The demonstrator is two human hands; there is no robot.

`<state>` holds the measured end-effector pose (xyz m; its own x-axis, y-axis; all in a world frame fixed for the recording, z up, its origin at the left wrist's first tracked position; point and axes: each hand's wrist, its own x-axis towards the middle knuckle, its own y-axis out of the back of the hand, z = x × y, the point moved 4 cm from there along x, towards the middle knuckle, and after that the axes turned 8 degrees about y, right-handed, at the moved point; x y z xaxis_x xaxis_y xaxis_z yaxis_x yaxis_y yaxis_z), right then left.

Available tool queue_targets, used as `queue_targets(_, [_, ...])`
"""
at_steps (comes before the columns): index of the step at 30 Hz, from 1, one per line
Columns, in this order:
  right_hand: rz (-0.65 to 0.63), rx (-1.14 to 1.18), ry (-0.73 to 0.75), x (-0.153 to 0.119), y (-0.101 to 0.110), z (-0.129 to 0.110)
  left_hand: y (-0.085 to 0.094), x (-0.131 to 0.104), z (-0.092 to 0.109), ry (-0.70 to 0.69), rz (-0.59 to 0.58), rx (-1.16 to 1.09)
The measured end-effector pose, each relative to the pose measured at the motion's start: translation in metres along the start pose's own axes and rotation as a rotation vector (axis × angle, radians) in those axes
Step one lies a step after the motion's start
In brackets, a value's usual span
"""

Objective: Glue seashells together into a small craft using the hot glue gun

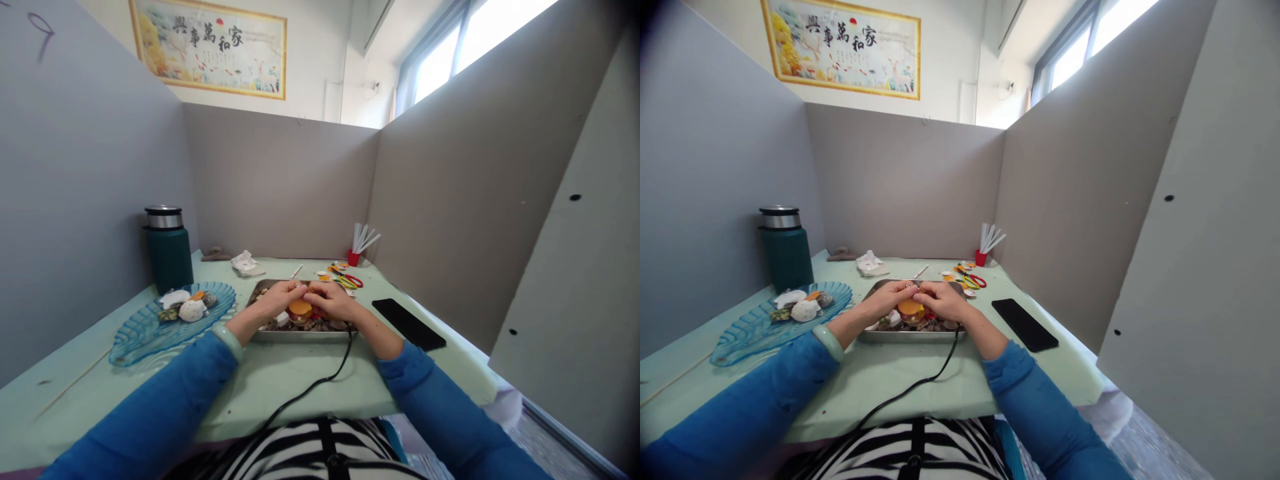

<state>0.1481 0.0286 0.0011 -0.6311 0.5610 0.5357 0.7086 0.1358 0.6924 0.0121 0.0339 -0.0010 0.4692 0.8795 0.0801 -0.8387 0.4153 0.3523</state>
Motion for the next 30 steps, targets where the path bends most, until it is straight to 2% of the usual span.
queue_targets(6, [0.038, -0.092, -0.008, 0.001, 0.000, 0.001, -0.001, 0.005, -0.007, 0.026, 0.016, 0.030])
queue_targets(12, [0.075, -0.142, 0.001, 0.002, 0.001, 0.004, 0.005, 0.002, 0.003, -0.052, 0.198, 0.119])
queue_targets(17, [0.095, -0.186, -0.018, 0.002, 0.003, 0.006, 0.005, 0.003, 0.004, -0.063, 0.163, 0.087])
queue_targets(23, [0.088, -0.214, -0.004, 0.002, 0.002, 0.004, 0.011, 0.004, 0.003, -0.098, 0.272, 0.199])
queue_targets(30, [0.066, -0.160, 0.008, 0.002, 0.001, 0.001, 0.012, 0.007, 0.001, -0.108, 0.246, 0.198])
